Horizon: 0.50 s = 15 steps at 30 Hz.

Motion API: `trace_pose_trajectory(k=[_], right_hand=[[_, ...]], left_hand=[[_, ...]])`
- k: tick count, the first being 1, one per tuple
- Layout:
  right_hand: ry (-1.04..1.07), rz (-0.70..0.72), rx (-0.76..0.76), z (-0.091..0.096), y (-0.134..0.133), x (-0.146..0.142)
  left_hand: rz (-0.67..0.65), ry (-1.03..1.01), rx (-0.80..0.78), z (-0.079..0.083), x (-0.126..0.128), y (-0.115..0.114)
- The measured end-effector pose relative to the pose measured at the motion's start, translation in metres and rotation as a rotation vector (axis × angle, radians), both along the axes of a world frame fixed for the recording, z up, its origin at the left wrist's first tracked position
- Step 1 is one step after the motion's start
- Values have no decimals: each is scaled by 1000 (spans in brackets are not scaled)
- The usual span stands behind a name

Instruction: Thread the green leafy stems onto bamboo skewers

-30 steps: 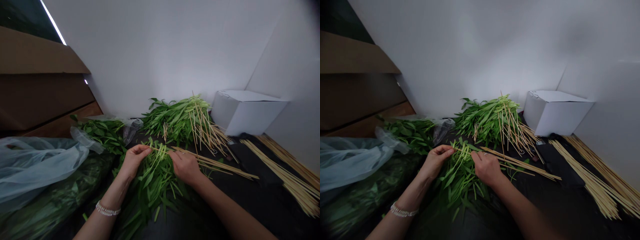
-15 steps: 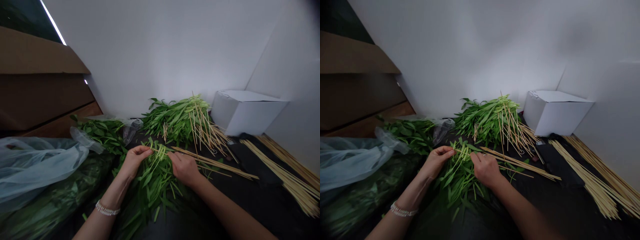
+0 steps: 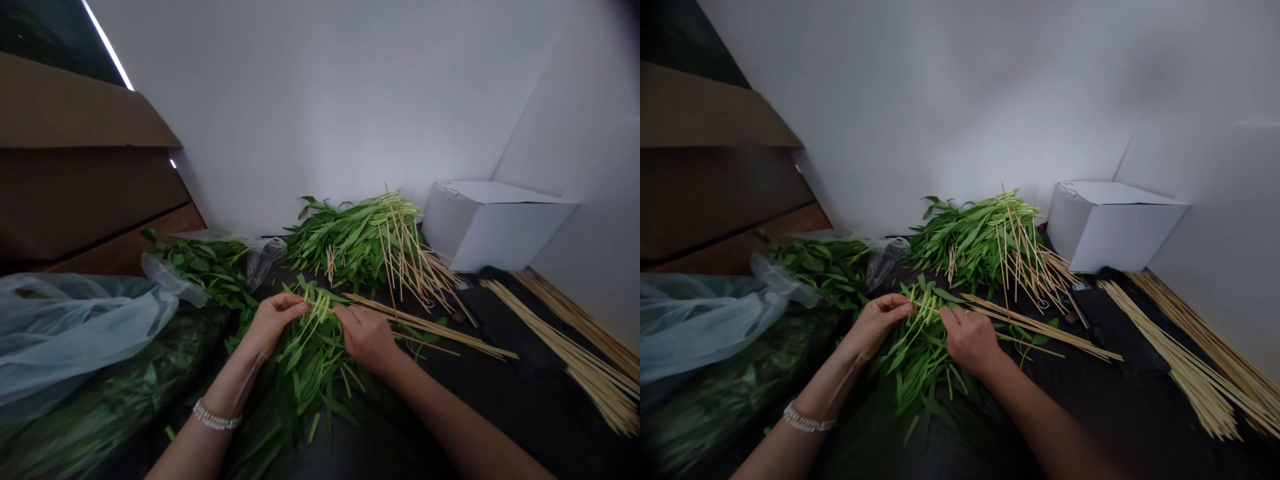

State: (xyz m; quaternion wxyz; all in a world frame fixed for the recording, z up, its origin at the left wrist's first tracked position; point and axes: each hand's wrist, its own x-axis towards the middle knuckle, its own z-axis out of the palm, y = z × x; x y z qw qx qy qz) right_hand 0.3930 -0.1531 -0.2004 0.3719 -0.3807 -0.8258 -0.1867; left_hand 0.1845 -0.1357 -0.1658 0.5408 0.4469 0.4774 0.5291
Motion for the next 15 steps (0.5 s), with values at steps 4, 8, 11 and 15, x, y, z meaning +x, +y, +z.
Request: trace_pose_trajectory(k=[4, 8, 11, 15], right_hand=[[11, 1, 8, -1, 0, -1], [8, -4, -10, -3, 0, -2], [0, -1, -15, -4, 1, -2], [3, 3, 11, -5, 2, -2]], left_hand=[[-6, -7, -9, 1, 0, -1], [-8, 25, -1, 3, -1, -1], [-16, 18, -9, 2, -2, -1], [-25, -13, -12, 1, -2, 0]])
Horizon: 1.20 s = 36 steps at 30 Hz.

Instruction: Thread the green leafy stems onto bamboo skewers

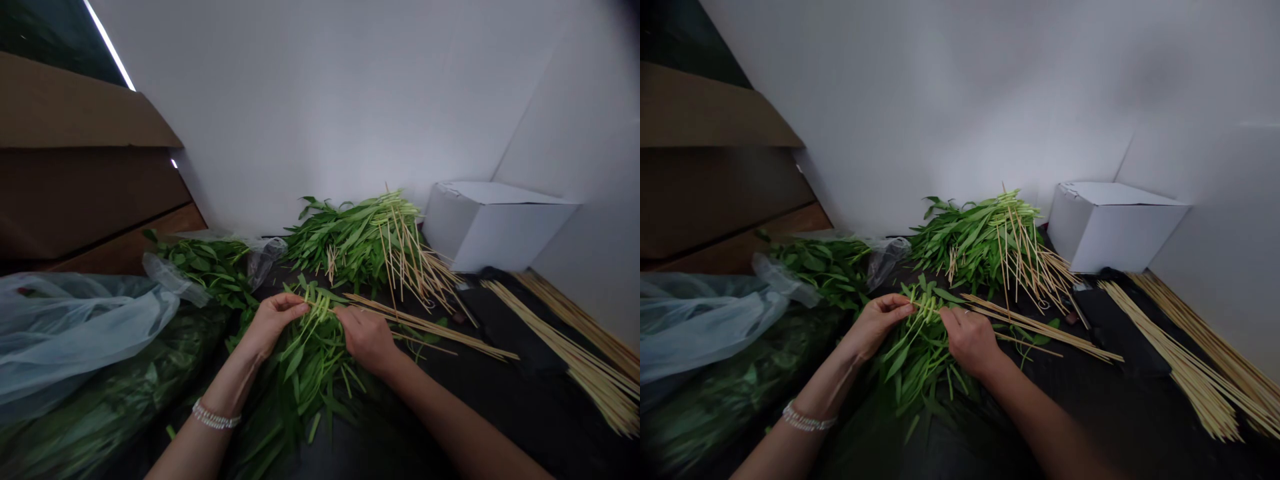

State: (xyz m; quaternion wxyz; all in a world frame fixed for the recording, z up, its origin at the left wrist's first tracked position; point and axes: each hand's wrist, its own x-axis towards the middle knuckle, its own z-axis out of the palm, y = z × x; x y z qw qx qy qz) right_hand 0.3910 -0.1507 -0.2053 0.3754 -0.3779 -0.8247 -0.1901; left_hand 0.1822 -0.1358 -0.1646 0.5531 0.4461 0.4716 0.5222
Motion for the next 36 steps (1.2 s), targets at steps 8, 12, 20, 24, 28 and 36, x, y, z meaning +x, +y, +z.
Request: trace_pose_trajectory(k=[8, 12, 20, 24, 28, 36], right_hand=[[29, 45, -79, -1, 1, -1], [28, 42, -58, -2, 1, -1], [24, 58, -86, -3, 1, -1], [28, 74, -114, -3, 1, -1], [19, 87, -149, -3, 1, -2], [1, 37, -74, 3, 1, -1]], left_hand=[[-23, -7, -15, 0, -1, -1], [-24, 18, 0, 1, 0, -1], [-36, 68, 0, 4, 1, -1], [-54, 91, -4, 3, -1, 0], [-79, 130, 13, 4, 1, -2], [-85, 158, 67, 4, 7, -4]])
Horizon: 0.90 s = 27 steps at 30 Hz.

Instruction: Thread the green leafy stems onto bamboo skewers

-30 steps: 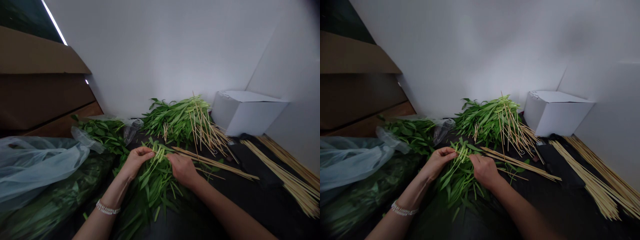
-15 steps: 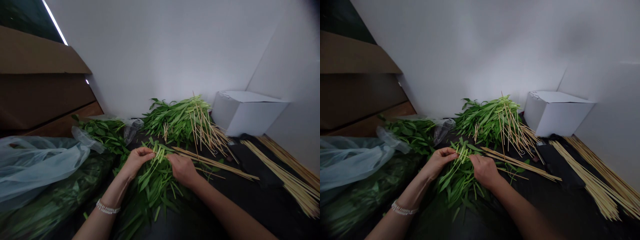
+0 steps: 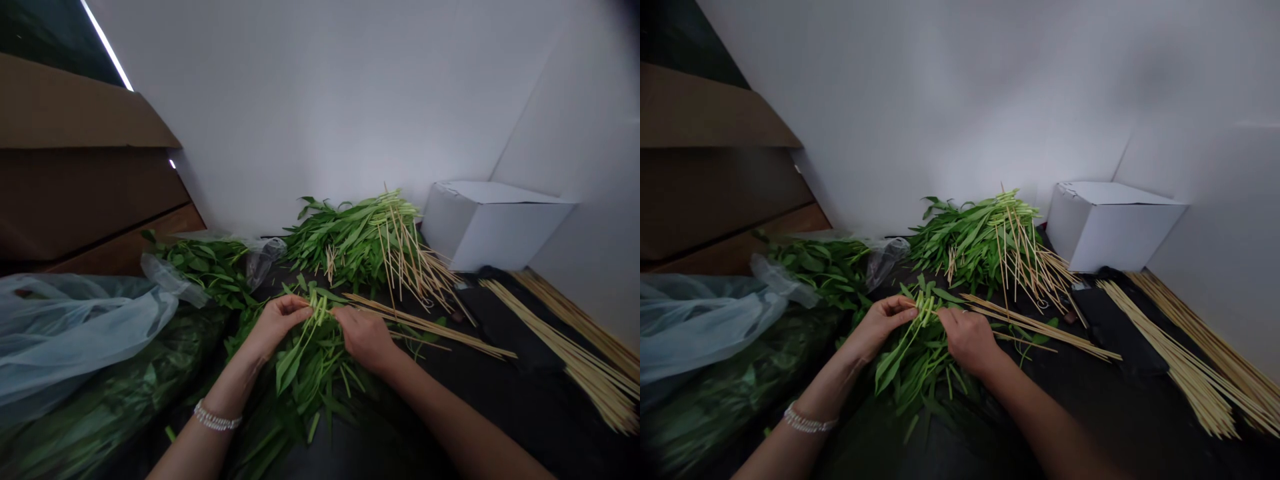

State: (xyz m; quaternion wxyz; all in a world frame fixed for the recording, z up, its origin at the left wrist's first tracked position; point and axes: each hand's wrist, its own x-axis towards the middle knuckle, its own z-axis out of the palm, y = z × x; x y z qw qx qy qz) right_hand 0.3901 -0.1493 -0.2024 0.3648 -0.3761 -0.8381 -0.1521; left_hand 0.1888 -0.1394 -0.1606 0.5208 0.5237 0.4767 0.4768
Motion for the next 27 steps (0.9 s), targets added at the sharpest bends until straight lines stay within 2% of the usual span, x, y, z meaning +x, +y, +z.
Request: trace_pose_trajectory(k=[4, 9, 12, 17, 19, 21, 23, 27], right_hand=[[114, -108, 114, 10, 3, 10], [248, -230, 225, 24, 6, 28], [267, -267, 249, 28, 7, 32], [237, -258, 234, 26, 6, 28], [231, -253, 218, 25, 6, 27], [233, -248, 209, 24, 6, 26], [237, -239, 203, 23, 6, 25], [238, -211, 192, 22, 5, 25]], left_hand=[[-17, 68, 29, 1, 0, -1], [-186, 241, 135, -4, 2, 0], [-236, 450, 244, -10, 6, -3], [-255, 915, 501, -15, 13, -12], [-309, 1024, 540, -17, 14, -13], [-364, 1039, 539, -19, 13, -13], [-383, 964, 496, -20, 13, -12], [-293, 606, 326, -15, 11, -7]])
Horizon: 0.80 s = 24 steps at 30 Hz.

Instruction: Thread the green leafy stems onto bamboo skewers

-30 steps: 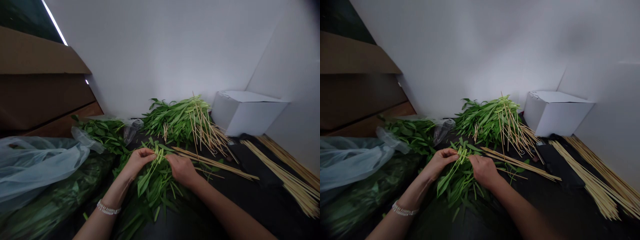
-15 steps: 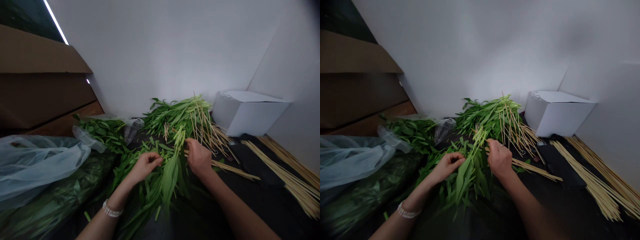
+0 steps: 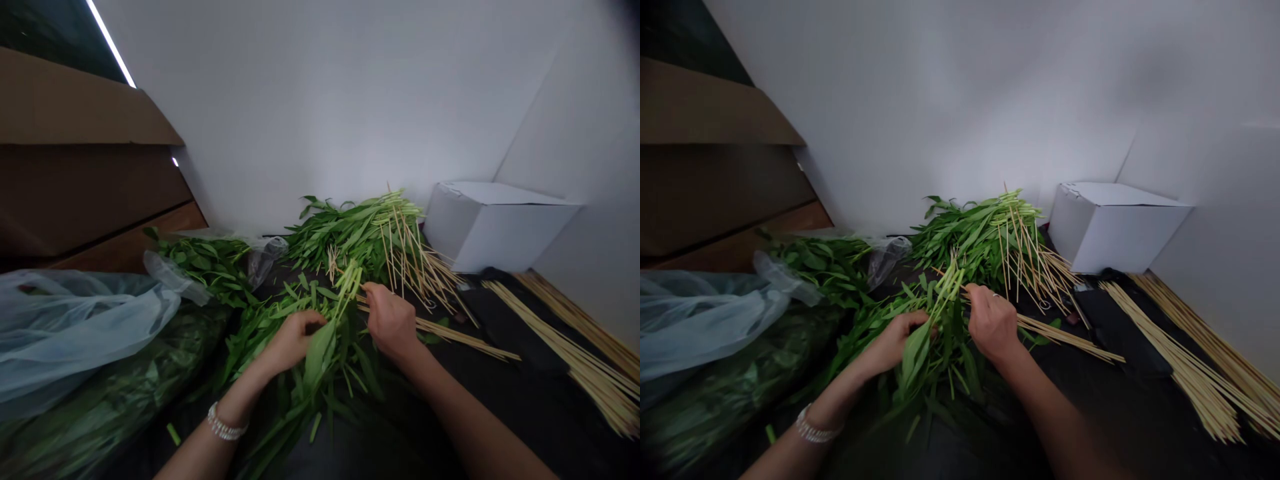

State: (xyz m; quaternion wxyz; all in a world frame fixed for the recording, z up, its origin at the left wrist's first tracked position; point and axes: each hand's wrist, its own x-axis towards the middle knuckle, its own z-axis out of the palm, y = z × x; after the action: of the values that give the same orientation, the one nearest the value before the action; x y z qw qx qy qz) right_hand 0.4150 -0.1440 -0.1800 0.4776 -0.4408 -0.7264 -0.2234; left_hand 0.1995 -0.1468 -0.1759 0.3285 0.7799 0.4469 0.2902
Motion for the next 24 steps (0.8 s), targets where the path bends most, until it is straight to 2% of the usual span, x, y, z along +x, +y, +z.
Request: trace_pose_trajectory(k=[6, 10, 14, 24], right_hand=[[-53, 44, -4, -2, -1, -3], [-151, 54, -41, -4, -3, -7], [-223, 78, -68, -9, -4, -13], [-297, 94, -97, -17, -6, -18]], left_hand=[[323, -623, -257, 10, -12, 11], [385, -894, -393, 12, -19, 14], [406, -936, -439, 14, -17, 13], [416, -975, -416, 16, -14, 12]])
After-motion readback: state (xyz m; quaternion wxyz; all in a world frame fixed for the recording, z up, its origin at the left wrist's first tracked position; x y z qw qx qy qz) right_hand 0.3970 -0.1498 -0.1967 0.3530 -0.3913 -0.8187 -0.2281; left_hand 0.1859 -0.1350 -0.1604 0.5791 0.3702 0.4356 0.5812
